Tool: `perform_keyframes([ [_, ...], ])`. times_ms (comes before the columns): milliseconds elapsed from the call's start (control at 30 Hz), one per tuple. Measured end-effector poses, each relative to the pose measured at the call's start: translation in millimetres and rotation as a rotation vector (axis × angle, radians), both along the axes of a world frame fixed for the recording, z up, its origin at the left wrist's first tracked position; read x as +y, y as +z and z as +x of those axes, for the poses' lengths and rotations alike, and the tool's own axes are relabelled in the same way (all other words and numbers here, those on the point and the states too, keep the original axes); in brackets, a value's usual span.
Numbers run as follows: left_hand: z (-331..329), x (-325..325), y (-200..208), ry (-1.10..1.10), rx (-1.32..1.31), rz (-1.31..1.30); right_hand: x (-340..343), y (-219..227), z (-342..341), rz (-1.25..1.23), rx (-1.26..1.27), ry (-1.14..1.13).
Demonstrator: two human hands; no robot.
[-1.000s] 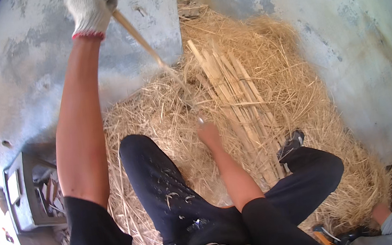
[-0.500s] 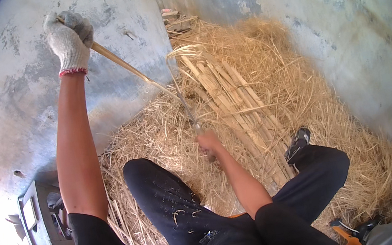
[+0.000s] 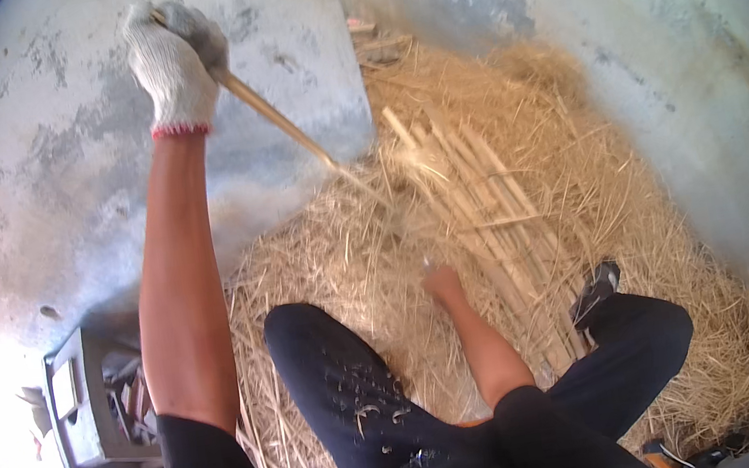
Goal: The person sits cross-legged on a straw-covered floor and uses a knife to split long bamboo strips into thinner slivers. They hold the bamboo with a gloved left hand and shave the material with a green-handled knife in their right hand, discarding the finished slivers onto the floor.
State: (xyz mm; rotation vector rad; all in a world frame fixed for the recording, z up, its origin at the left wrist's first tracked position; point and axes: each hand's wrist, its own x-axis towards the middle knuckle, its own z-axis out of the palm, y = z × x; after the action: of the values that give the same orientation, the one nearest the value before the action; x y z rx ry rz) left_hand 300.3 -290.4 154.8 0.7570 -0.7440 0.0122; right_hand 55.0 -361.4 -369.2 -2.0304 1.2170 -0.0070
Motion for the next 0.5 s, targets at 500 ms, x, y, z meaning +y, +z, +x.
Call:
perform_keyframes([
  [500,-7,-2,-3,0.153,0.254,0.107,23,-13,17,0.670,-0.402,-0.340],
])
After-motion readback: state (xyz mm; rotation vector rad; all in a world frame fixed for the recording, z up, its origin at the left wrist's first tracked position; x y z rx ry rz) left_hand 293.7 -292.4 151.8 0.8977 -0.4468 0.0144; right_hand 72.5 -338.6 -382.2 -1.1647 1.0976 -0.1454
